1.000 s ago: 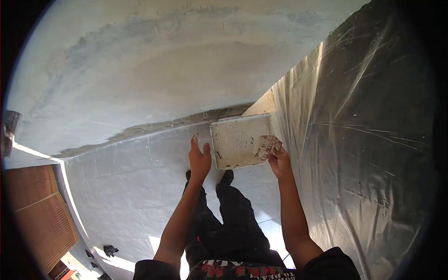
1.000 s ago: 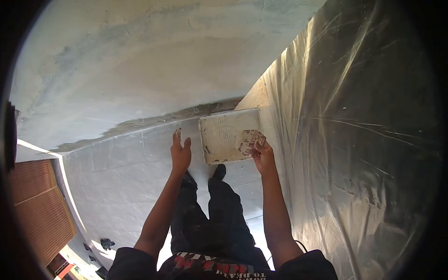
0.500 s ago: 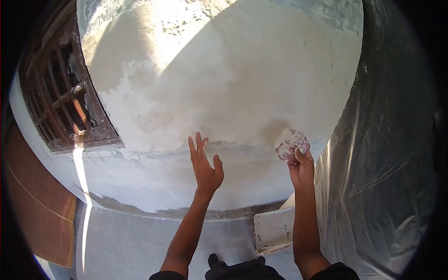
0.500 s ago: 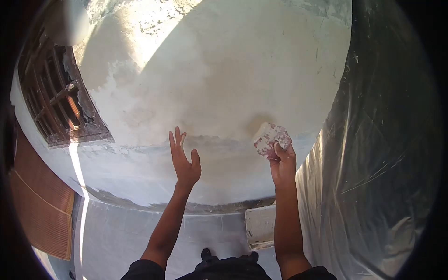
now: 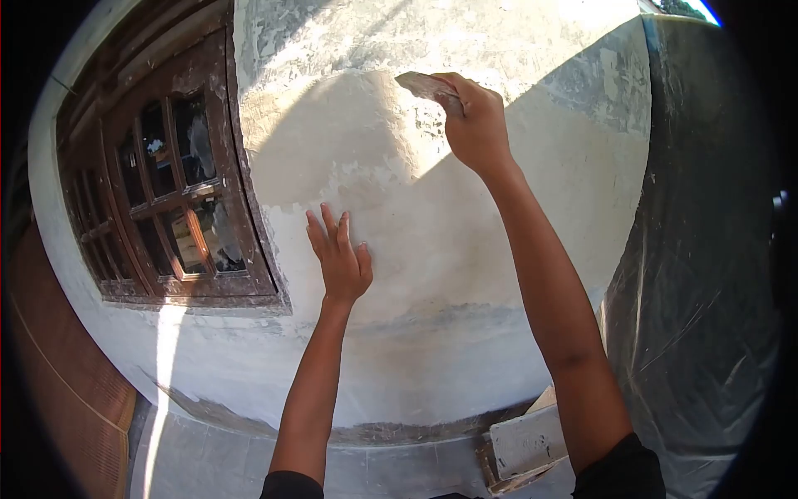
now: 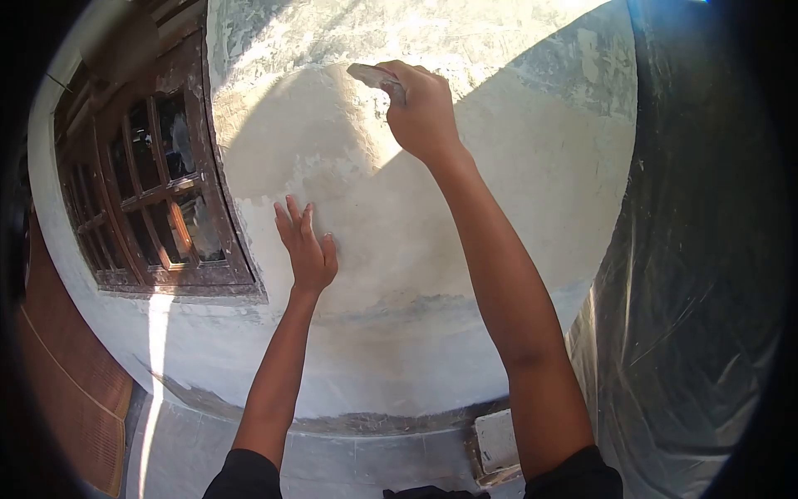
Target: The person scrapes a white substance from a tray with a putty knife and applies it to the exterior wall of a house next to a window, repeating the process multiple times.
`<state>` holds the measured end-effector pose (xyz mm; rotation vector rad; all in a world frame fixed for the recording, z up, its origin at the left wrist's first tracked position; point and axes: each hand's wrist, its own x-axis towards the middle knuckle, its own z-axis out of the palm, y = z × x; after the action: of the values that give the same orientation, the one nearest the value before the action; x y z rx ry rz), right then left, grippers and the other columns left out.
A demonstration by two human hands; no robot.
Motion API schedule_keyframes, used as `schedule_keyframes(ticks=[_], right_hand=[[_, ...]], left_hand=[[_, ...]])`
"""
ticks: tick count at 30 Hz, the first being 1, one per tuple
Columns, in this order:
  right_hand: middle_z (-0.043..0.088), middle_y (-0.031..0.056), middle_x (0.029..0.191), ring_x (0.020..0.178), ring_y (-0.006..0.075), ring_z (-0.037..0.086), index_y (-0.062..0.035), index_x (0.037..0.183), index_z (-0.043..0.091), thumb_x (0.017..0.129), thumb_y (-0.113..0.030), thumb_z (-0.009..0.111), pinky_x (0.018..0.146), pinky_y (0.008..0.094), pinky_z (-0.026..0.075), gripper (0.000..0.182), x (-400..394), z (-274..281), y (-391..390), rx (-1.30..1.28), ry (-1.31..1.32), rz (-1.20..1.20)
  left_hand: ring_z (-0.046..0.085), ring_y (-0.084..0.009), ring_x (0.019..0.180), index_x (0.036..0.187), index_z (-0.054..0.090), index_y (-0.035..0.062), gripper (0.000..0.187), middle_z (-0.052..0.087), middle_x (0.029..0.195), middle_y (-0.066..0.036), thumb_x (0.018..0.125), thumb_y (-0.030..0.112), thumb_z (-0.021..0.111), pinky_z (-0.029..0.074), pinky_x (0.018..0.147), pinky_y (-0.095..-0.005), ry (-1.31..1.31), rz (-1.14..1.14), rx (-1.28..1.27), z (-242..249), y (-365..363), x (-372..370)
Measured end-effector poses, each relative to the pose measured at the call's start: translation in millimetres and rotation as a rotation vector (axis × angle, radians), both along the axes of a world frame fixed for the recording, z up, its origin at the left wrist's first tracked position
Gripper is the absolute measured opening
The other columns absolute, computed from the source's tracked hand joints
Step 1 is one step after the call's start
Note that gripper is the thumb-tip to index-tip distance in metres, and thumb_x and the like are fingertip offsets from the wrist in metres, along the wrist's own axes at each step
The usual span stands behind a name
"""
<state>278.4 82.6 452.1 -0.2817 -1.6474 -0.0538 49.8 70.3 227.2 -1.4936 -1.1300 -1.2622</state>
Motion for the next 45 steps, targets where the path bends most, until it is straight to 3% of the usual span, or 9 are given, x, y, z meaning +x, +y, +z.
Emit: schedule_keyframes(ticks=[3, 5, 6, 13, 22, 30, 33, 38, 45], right_hand=[[0.073, 0.0115, 0.096, 0.087, 0.0307, 0.067, -0.0058, 0.108, 0.071, 0.082, 0.008, 0.059, 0.074, 0.0408, 0.049, 0.032, -17.5, 12.7, 10.7, 0.26, -0.06, -0.111], [0.074, 0.0043, 0.095, 0.094, 0.025, 0.067, -0.0099, 0.104, 0.072, 0.08, 0.008, 0.059, 0.08, 0.0388, 0.046, 0.032, -26.8, 12.4, 20.0, 0.493, -0.092, -0.302], [0.074, -0.0003, 0.098, 0.1, 0.0197, 0.066, -0.0135, 0.102, 0.072, 0.078, 0.009, 0.059, 0.086, 0.0376, 0.042, 0.035, -29.0, 11.0, 23.0, 0.497, -0.117, -0.377], [0.068, -0.0044, 0.114, 0.106, 0.0158, 0.064, -0.0134, 0.107, 0.067, 0.074, 0.007, 0.062, 0.092, 0.0388, 0.039, 0.039, -47.0, -14.4, 51.1, 0.63, -0.041, -0.574], [0.068, -0.0001, 0.123, 0.115, 0.0198, 0.06, -0.009, 0.119, 0.067, 0.071, 0.008, 0.063, 0.096, 0.0402, 0.037, 0.051, -37.4, -86.0, 54.8, 0.581, -0.064, -0.618], [0.067, 0.0027, 0.128, 0.122, 0.0218, 0.059, -0.0082, 0.125, 0.064, 0.073, 0.009, 0.06, 0.1, 0.0399, 0.036, 0.055, -37.1, -28.3, 49.7, 0.595, 0.015, -0.623], [0.066, 0.0032, 0.131, 0.128, 0.0211, 0.057, -0.0077, 0.128, 0.063, 0.077, 0.007, 0.058, 0.108, 0.0416, 0.033, 0.052, -49.0, -49.5, 68.4, 0.517, -0.047, -0.633], [0.066, 0.0061, 0.131, 0.127, 0.0215, 0.058, -0.0076, 0.124, 0.066, 0.078, 0.006, 0.06, 0.106, 0.0428, 0.036, 0.048, -41.1, -100.9, 55.5, 0.472, -0.078, -0.584], [0.064, 0.006, 0.134, 0.128, 0.0221, 0.057, -0.0073, 0.127, 0.063, 0.075, 0.008, 0.058, 0.106, 0.0432, 0.035, 0.054, -59.8, -35.2, 44.7, 0.552, 0.011, -0.574]], left_hand=[[0.006, -0.0556, 0.148, 0.147, 0.028, -0.0012, 0.068, 0.016, 0.159, -0.034, 0.087, 0.017, 0.053, 0.007, 0.116, -0.0673, 0.006, -0.033, 0.036, -5.7, 9.1, -5.4], [0.008, -0.0553, 0.148, 0.147, 0.029, -0.0013, 0.068, 0.018, 0.159, -0.034, 0.087, 0.018, 0.053, 0.008, 0.116, -0.0671, 0.006, -0.038, 0.038, -9.0, 11.7, -8.6], [0.01, -0.0551, 0.148, 0.146, 0.029, -0.0013, 0.068, 0.019, 0.159, -0.033, 0.086, 0.02, 0.054, 0.008, 0.116, -0.0669, 0.002, -0.034, 0.027, -10.3, 11.9, -9.6], [0.019, -0.0513, 0.147, 0.146, 0.032, 0.001, 0.064, 0.031, 0.157, -0.028, 0.089, 0.024, 0.051, 0.011, 0.119, -0.0605, -0.021, -0.023, 0.065, -11.7, 12.0, -10.2], [0.017, -0.0535, 0.147, 0.141, 0.035, -0.0024, 0.061, 0.031, 0.156, -0.031, 0.086, 0.019, 0.053, 0.01, 0.117, -0.0654, -0.012, -0.051, 0.04, -13.5, 11.6, -11.0], [0.021, -0.051, 0.147, 0.142, 0.037, -0.0003, 0.06, 0.034, 0.156, -0.027, 0.088, 0.019, 0.052, 0.012, 0.118, -0.0616, -0.029, -0.016, 0.058, -12.4, 11.3, -9.6], [0.017, -0.0522, 0.148, 0.14, 0.037, -0.0018, 0.059, 0.031, 0.156, -0.03, 0.087, 0.018, 0.052, 0.01, 0.117, -0.0647, -0.041, -0.031, 0.019, -13.2, 11.8, -9.9], [0.018, -0.0509, 0.148, 0.141, 0.037, -0.0007, 0.059, 0.033, 0.156, -0.028, 0.087, 0.018, 0.052, 0.011, 0.118, -0.0623, -0.042, -0.031, 0.042, -13.3, 11.2, -7.7], [0.021, -0.0495, 0.148, 0.142, 0.038, 0.0007, 0.058, 0.035, 0.156, -0.027, 0.089, 0.02, 0.051, 0.012, 0.119, -0.0595, -0.028, -0.006, 0.061, -13.6, 12.0, -10.4]])
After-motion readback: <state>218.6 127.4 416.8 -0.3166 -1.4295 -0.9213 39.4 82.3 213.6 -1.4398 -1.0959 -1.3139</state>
